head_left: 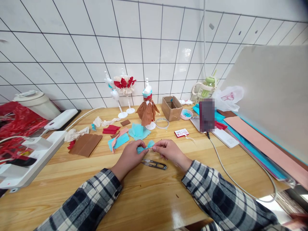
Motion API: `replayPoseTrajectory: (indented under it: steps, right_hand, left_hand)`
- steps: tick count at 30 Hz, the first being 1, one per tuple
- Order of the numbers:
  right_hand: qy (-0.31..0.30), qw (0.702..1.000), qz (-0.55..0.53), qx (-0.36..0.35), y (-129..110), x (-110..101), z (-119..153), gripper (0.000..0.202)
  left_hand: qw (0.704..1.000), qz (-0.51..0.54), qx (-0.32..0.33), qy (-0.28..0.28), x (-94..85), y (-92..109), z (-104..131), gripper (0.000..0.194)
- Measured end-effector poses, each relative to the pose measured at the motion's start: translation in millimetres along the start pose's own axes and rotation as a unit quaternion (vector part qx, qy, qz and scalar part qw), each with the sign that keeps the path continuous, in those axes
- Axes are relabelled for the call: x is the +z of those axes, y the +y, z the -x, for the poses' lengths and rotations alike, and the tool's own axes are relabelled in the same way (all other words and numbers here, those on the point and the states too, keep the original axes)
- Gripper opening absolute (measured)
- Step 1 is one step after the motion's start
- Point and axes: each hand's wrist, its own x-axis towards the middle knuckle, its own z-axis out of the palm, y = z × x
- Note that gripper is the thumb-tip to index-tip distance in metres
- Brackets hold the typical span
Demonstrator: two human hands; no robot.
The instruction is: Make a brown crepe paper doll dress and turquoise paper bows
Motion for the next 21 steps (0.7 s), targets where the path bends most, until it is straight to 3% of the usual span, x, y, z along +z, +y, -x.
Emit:
replayPoseTrajectory:
  steps: [5,9,21]
  right_hand:
    - [0.017,0.999,-0.027,0.017,1,10,3,0.023]
    - [0.048,0.998,-0.036,0.009,2,14,2,0.023]
    - [0.071,0.997,-0.003,-0.018,7,16,-2,0.026]
  left_hand:
    - [0.984,0.149,-0.089,0.03,1.3,12,0,0.026]
    - [0.975,0.182,-0.126,0.03,1.3,18,0,0.027]
    - [0.965,0.227,-0.131,0.026,-0.3,24,2,0.033]
